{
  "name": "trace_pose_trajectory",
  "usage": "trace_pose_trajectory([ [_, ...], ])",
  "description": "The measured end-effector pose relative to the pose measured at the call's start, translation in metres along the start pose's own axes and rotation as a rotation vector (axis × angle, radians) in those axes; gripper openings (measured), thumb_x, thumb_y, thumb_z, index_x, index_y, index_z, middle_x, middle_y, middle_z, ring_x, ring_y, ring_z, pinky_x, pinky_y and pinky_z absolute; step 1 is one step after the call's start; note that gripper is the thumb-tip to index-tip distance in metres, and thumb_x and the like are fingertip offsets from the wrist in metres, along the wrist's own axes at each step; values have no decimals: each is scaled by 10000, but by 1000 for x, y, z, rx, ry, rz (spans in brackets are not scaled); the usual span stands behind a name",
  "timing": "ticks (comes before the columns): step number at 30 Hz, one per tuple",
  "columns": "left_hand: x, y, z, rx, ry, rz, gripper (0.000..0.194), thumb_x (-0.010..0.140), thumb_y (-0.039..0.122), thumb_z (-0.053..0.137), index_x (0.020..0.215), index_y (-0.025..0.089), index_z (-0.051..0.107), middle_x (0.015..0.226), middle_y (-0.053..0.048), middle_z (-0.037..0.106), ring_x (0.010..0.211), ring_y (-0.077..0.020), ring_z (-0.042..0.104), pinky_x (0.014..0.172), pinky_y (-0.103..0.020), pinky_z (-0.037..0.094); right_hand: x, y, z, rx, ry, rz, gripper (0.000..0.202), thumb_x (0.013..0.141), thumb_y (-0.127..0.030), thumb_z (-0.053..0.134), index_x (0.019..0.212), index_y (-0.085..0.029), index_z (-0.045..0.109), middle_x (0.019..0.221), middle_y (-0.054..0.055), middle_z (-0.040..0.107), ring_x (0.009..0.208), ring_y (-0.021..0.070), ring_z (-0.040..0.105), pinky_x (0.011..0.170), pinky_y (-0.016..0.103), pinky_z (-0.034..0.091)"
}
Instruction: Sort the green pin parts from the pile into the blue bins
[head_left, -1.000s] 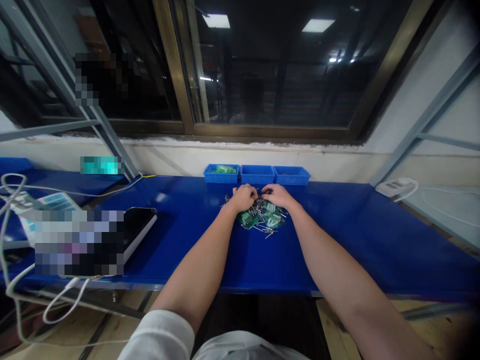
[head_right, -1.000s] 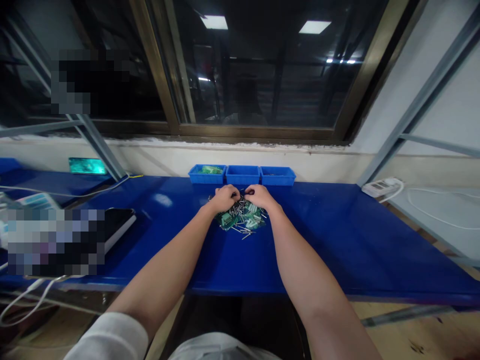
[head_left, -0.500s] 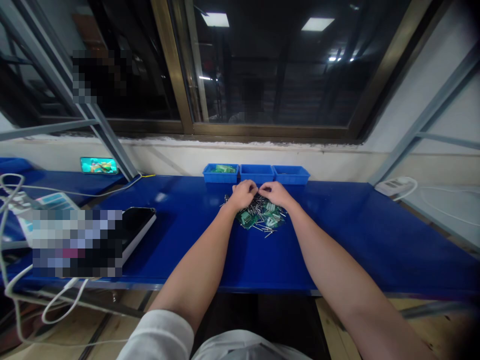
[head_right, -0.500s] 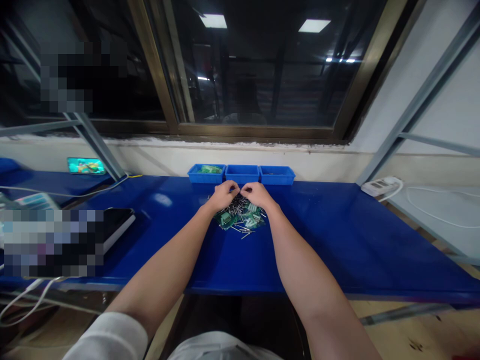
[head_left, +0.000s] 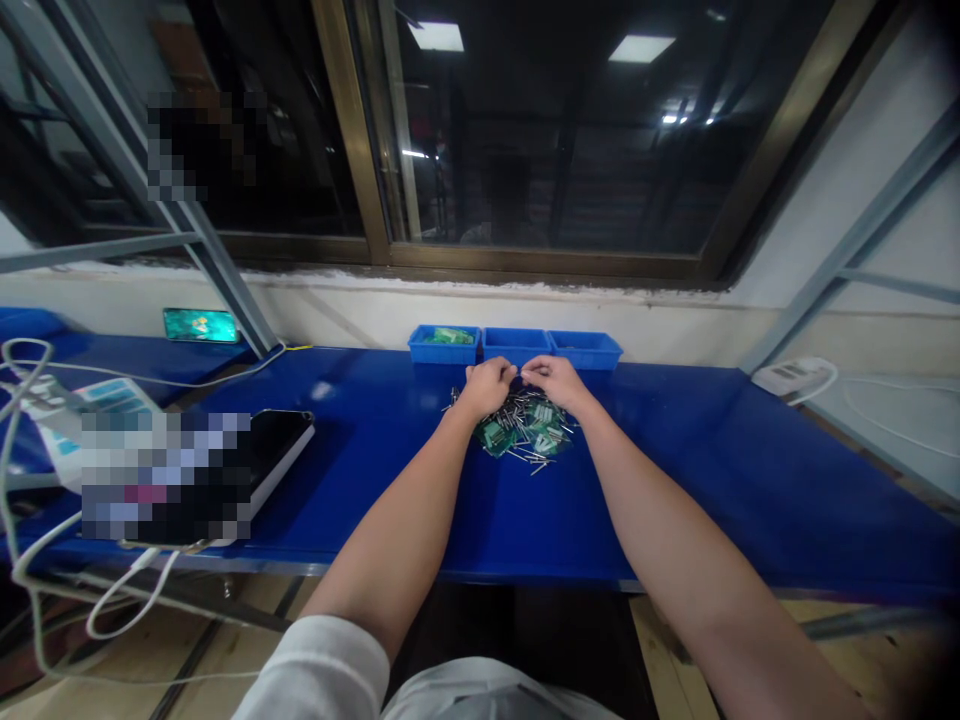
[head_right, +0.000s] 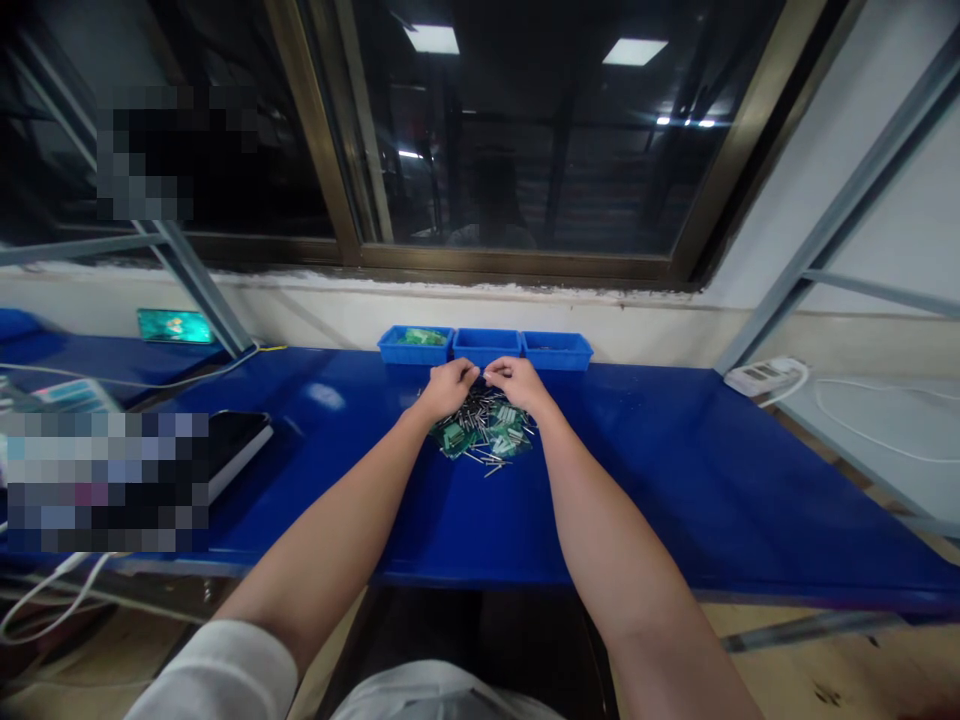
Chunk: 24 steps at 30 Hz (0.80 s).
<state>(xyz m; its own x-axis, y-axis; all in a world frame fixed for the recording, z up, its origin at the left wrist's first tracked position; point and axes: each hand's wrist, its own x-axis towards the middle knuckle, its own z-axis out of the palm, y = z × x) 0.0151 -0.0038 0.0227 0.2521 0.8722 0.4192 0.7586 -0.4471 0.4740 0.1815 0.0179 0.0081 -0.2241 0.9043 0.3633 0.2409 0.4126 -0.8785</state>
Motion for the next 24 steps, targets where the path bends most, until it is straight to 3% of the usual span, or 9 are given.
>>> trace_pose_trajectory([
  [7,1,0,1,69,18,-51,344,914,373,313,774,179,560,830,-68,654,872,-207,583,759,-310,327,0,-3,-1,207,63,77,261,609,-396,691,704,-167,610,627,25,657,507,105,503,496,240,357],
  [14,1,-1,1,42,17,-37,379,908,416,314,743,184,563,806,-62,649,849,-217,585,748,-310,329,-1,-3,-3,227,88,75,226,592,-381,685,625,-167,620,556,5,618,482,104,478,484,243,346],
  [21,3,-8,0,20,29,-132,418,890,497,301,870,201,596,920,-66,652,918,-233,567,806,-354,336,8,3,-21,-40,491,-10,186,615,-334,626,689,-165,646,696,36,656,676,174,580,681,305,448],
  [24,3,-11,1,25,19,-156,377,881,482,339,904,211,600,968,-65,648,952,-238,558,825,-372,335,13,12,-30,-189,561,23,244,616,-322,615,790,-156,662,799,62,676,760,204,595,754,343,452],
])
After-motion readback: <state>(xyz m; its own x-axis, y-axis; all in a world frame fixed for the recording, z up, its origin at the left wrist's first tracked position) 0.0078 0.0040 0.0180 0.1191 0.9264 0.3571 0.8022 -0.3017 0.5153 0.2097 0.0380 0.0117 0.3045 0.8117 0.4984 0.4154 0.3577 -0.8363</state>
